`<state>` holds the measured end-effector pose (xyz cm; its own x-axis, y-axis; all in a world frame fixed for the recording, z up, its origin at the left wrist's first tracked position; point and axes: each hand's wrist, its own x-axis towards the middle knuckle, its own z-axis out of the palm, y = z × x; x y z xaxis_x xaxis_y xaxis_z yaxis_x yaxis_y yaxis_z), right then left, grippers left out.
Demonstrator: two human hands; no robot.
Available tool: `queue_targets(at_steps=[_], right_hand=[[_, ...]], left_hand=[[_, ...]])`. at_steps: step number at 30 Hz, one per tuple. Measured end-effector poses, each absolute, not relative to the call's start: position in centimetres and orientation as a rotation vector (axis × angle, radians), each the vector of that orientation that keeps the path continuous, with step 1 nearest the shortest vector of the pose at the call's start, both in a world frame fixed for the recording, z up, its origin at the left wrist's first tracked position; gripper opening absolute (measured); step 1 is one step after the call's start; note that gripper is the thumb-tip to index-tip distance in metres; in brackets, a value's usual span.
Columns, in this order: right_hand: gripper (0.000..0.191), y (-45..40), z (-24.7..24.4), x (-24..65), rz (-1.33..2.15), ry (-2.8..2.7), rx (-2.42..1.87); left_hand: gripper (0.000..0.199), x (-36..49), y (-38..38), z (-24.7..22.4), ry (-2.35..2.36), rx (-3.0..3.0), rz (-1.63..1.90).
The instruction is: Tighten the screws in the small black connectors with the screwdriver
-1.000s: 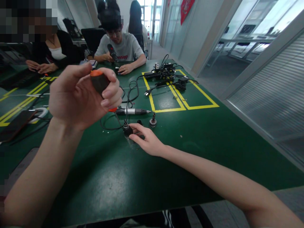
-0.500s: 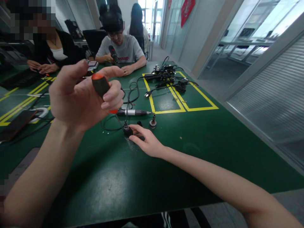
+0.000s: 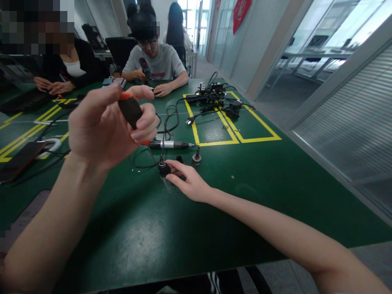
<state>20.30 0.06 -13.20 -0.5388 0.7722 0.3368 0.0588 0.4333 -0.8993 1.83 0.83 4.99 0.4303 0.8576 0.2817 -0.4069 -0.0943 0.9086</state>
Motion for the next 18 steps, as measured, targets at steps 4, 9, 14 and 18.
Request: queue_targets(at_steps=[4, 9, 14, 18], right_hand=[[0.042, 0.08, -13.23, 20.29, 1.159, -1.901, -0.697], [0.043, 0.06, -13.21, 20.33, 1.177, -1.895, -0.699], [0.043, 0.07, -13.36, 20.28, 1.174, -1.906, -0.696], [0.044, 0.07, -13.34, 20.19, 1.175, -1.907, -0.702]], left_hand=[[0.040, 1.80, 1.00, 4.89, 0.466, 1.254, 1.125], [0.015, 2.02, 0.74, 4.71, 0.447, 1.198, 1.181], [0.024, 1.81, 0.91, 4.90, 0.485, 1.226, 1.159], [0.048, 1.67, 1.13, 4.87, 0.470, 1.225, 1.130]])
